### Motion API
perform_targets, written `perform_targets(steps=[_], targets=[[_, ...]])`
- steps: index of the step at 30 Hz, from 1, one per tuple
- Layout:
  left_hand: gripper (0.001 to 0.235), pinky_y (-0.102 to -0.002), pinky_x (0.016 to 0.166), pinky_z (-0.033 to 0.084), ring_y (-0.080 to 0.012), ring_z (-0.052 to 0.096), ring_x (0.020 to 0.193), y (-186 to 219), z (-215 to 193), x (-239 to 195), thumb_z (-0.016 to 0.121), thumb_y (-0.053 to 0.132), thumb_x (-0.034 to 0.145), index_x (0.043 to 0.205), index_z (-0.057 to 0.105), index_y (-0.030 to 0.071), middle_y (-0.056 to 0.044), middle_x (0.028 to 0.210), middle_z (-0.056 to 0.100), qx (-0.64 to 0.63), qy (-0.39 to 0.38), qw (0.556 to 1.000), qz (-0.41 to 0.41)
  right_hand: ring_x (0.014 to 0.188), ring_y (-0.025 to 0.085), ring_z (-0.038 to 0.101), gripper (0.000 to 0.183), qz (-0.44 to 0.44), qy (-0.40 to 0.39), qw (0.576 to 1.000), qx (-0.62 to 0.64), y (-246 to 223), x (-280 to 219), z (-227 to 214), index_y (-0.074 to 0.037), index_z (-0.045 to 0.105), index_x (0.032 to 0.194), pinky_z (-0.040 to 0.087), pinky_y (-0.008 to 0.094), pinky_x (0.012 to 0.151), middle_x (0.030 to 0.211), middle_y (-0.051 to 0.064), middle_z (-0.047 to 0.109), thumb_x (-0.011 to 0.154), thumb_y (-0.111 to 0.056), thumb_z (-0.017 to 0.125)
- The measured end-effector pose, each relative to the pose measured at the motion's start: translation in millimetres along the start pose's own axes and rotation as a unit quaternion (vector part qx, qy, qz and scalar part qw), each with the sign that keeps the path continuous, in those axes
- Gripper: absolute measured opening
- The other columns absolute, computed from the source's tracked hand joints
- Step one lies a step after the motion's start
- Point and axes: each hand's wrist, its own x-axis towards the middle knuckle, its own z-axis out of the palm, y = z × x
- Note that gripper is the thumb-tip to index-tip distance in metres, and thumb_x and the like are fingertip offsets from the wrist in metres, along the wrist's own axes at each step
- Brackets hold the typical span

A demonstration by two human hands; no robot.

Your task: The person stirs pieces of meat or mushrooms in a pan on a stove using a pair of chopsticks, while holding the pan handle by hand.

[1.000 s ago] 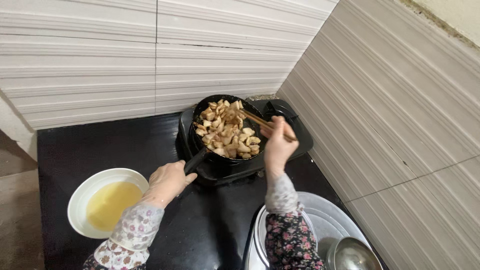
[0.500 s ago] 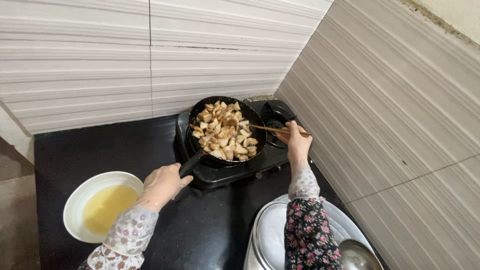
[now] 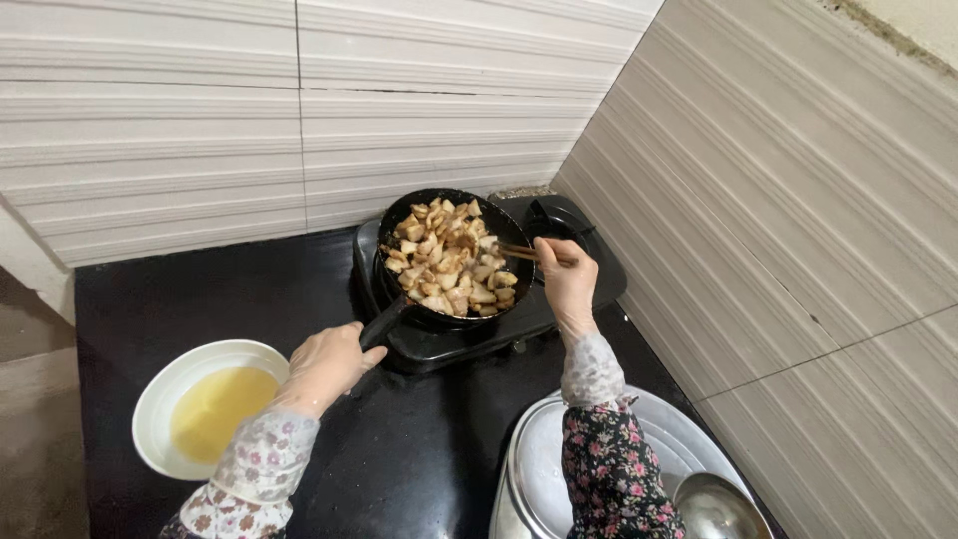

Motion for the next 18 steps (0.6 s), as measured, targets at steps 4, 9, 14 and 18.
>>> perform_targets(steps=[4, 9, 14, 18], targets=[[0.038, -0.04, 0.078, 0.059, -0.0222, 0.077, 0.075, 2, -1, 0, 0.063, 0.046, 0.096, 0.114, 0.069, 0.013, -0.007, 0.069, 0.073, -0.013, -0.046, 0.998, -0.039, 0.077, 0.012, 0.067, 0.017, -0.121, 0.041, 0.991, -0.036, -8, -18, -6, -0.002, 0.079, 0.108, 0.056, 0.025, 0.07, 0.094, 0.005, 0.075, 0.096, -0.013, 0.075], [0.036, -0.041, 0.078, 0.058, -0.0213, 0.076, 0.076, 4, -3, -2, 0.063, 0.045, 0.096, 0.112, 0.069, 0.014, -0.006, 0.07, 0.073, -0.013, -0.047, 0.998, -0.051, 0.088, 0.017, 0.074, 0.02, -0.048, 0.1, 0.982, 0.154, -13, -53, -11, 0.0, 0.076, 0.11, 0.064, 0.029, 0.077, 0.103, 0.009, 0.075, 0.099, -0.014, 0.069], [0.037, -0.041, 0.076, 0.057, -0.0215, 0.074, 0.068, 4, -6, -3, 0.064, 0.047, 0.096, 0.109, 0.069, 0.013, -0.007, 0.069, 0.073, -0.006, -0.038, 0.999, -0.029, 0.088, 0.024, 0.075, 0.027, 0.054, 0.214, 0.931, 0.29, 5, -111, -10, 0.005, 0.074, 0.111, 0.066, 0.033, 0.076, 0.1, 0.016, 0.074, 0.102, -0.018, 0.065], [0.034, -0.041, 0.074, 0.057, -0.021, 0.073, 0.063, 1, -4, -3, 0.065, 0.046, 0.095, 0.106, 0.071, 0.014, -0.006, 0.069, 0.072, -0.023, -0.033, 0.999, -0.029, 0.09, 0.027, 0.075, 0.032, 0.131, 0.26, 0.888, 0.355, 30, -150, -1, 0.007, 0.07, 0.109, 0.066, 0.034, 0.075, 0.102, 0.017, 0.073, 0.104, -0.023, 0.061]])
